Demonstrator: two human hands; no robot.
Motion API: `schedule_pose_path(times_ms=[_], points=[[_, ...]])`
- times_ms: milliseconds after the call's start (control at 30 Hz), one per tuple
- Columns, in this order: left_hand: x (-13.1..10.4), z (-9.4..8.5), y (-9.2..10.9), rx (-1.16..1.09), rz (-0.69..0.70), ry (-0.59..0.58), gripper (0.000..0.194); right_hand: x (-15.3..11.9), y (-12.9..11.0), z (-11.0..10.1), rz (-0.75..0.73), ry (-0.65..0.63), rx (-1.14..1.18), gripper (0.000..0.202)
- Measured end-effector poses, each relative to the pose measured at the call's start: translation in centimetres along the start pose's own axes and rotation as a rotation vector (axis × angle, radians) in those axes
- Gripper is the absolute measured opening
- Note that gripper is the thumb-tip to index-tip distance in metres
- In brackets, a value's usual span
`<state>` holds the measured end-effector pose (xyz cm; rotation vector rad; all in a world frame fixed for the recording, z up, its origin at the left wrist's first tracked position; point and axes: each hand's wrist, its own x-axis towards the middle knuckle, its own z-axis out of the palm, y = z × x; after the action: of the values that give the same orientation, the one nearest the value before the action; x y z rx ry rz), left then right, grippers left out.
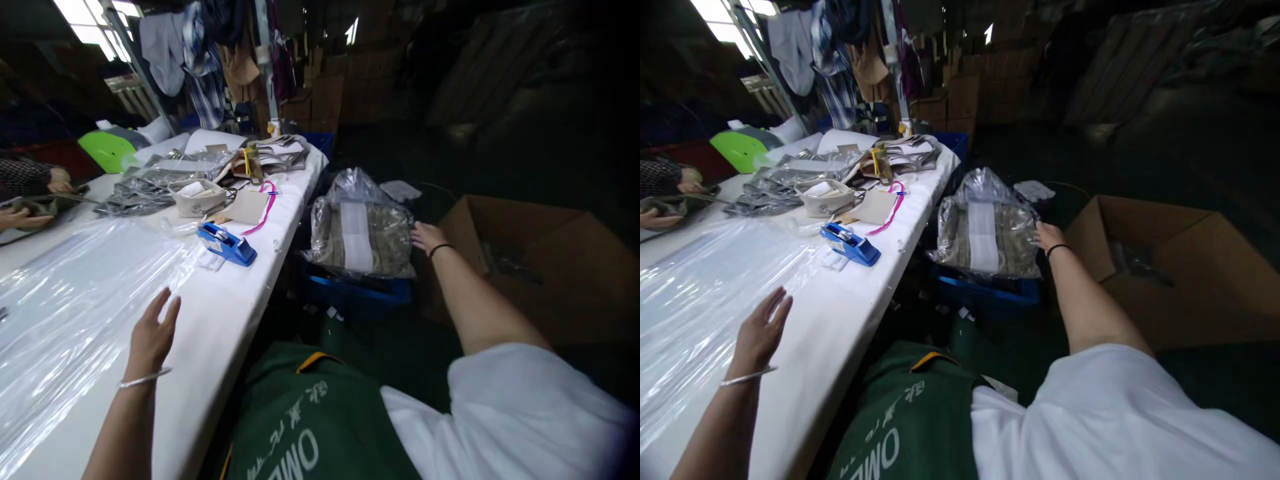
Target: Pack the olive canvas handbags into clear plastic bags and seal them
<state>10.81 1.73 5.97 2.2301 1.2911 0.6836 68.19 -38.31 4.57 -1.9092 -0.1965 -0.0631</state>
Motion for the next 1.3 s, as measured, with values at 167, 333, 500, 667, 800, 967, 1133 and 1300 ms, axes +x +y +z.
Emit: schedule_pose_path(times_ms=[167, 333, 500, 667, 800, 967, 1133, 1300], points=[[-11.9, -0.7, -17.8, 0.211, -0.200, 0.006, 0.057, -7.1, 2.4, 10.2, 0.113, -0.106, 0.035, 0.031], [-23.4, -4.2, -21.0, 0.350, -0.182, 0.155, 0.047, -22.5, -0.7, 25.2, -0.433, -0.824, 0.160, 0.031], [-26.4, -5.2, -19.9, 0.459, -0.300, 0.216, 0.046, -42.9, -8.2, 34.3, -0.944, -1.691, 0.441, 0.027], [-25.0, -6.8, -20.0, 0.358, -0.349, 0.205, 0.043, -58.5, -13.4, 38.9, -1.104, -2.099, 0.499, 0.032], [-21.0, -14.3, -22.7, 0.340, -0.507, 0.264, 0.044, -63.5, -14.5, 41.8, -0.997, -2.120, 0.435, 0.029], [-13.9, -24.6, -29.7, 0.497, -0.715, 0.226, 0.046, -63.6, -15.0, 43.2, -0.725, -2.184, 0.373, 0.028], [-6.8, -27.6, -36.5, 0.605, -0.934, 0.242, 0.055, -63.3, -14.4, 44.3, -0.505, -2.220, 0.330, 0.029], [-3.6, -26.8, -38.0, 0.676, -1.091, 0.239, 0.036, -63.4, -13.3, 45.4, -0.474, -2.278, 0.347, 0.031]])
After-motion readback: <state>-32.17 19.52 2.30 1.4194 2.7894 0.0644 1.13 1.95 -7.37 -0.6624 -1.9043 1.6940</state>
